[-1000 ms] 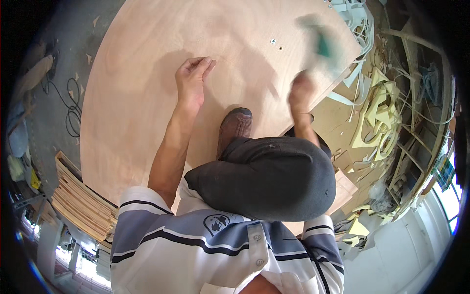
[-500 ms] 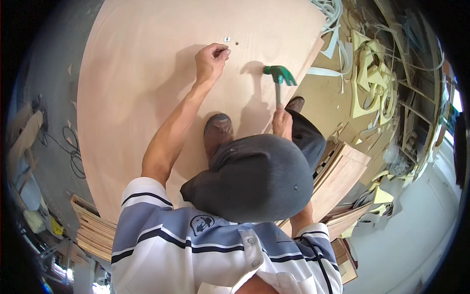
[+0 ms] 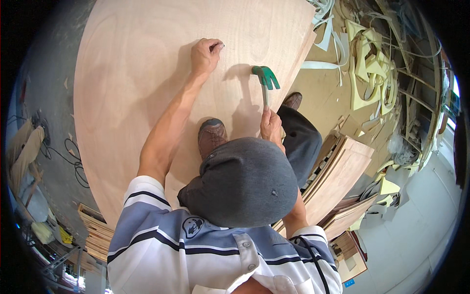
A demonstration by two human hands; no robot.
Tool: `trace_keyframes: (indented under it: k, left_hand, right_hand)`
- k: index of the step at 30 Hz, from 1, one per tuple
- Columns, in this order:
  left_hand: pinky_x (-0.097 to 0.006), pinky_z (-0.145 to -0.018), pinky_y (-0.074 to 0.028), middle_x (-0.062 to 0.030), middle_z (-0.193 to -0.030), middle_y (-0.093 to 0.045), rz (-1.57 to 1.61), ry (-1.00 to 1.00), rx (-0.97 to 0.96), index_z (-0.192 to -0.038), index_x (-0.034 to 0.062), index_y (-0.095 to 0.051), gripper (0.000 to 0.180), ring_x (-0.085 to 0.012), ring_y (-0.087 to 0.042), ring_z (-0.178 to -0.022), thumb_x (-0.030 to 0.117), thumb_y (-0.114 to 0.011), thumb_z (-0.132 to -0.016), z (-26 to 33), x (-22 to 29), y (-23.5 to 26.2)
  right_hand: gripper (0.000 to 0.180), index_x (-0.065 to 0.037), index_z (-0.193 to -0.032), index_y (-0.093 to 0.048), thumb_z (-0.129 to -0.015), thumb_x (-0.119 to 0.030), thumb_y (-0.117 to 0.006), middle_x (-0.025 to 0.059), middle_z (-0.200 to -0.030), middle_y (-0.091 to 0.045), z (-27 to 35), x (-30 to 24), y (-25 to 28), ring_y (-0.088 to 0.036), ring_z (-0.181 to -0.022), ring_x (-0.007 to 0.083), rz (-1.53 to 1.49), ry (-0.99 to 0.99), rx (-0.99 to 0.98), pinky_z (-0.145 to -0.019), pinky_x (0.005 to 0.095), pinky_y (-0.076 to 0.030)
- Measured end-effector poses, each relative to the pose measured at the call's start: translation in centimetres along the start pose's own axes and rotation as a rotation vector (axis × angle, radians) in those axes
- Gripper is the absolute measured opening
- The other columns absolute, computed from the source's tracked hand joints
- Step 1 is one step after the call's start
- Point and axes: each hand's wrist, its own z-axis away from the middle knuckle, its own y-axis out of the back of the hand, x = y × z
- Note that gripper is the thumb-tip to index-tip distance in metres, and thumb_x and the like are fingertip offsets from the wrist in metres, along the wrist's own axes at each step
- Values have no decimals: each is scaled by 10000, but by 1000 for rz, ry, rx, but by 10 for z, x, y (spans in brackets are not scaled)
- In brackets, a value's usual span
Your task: Hammering small nails into a curved piece of plywood for furniture manufacturing.
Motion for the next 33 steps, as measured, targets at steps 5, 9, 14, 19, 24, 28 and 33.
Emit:
trace_keyframes:
  k: [5,9,14,19,24,28,33]
  left_hand:
    - [-331,-619,-478,-127,-742,-627,36,-67,-96,-833,55,-692,113,-243,-597,-659,139,-668,-762,-9,-5,7]
    - [-253,-510,-463,-72,-738,-634,227,21,-174,-849,31,-690,81,-123,-564,-566,82,-671,-788,-4,-4,11]
    - [-235,-469,-441,-54,-721,-620,270,-15,-100,-853,25,-689,67,-102,-547,-550,38,-665,-792,3,-6,14]
    - [-254,-518,-439,-64,-748,-628,169,-168,-37,-852,38,-692,66,-126,-562,-601,42,-667,-791,4,0,12]
    - [-308,-593,-471,-105,-793,-628,29,-90,-123,-834,63,-698,84,-212,-604,-679,114,-663,-777,-4,4,11]
    - [-324,-619,-475,-119,-780,-633,-87,-65,-176,-808,64,-705,113,-229,-612,-690,154,-660,-757,-17,3,11]
    - [-329,-598,-482,-132,-694,-654,-51,144,-302,-788,56,-713,172,-239,-623,-622,201,-642,-728,-30,9,13]
  right_hand:
    - [502,59,-714,-488,-958,-368,-391,168,-542,-407,-1,-2,-2,-410,-516,210,8,-5,-3,-513,408,-370]
    - [502,44,-708,-471,-972,-368,-358,85,-534,-385,0,3,-1,-361,-539,150,-42,-8,-30,-493,369,-342]
    - [507,43,-701,-460,-971,-375,-362,93,-540,-375,-3,5,-1,-377,-533,158,-12,34,-26,-488,376,-345]
    - [515,55,-724,-504,-953,-393,-393,199,-551,-440,-4,12,-5,-443,-513,274,-26,-4,-23,-524,429,-373]
    - [502,51,-721,-495,-952,-383,-394,206,-556,-445,-4,9,-5,-448,-516,301,-35,-1,-20,-528,434,-374]
    - [508,53,-690,-471,-972,-356,-367,136,-522,-385,-5,12,-5,-390,-512,170,-8,65,9,-480,403,-335]
    - [496,45,-730,-491,-956,-385,-392,192,-553,-426,-4,8,0,-443,-522,248,-6,3,-61,-524,412,-374]
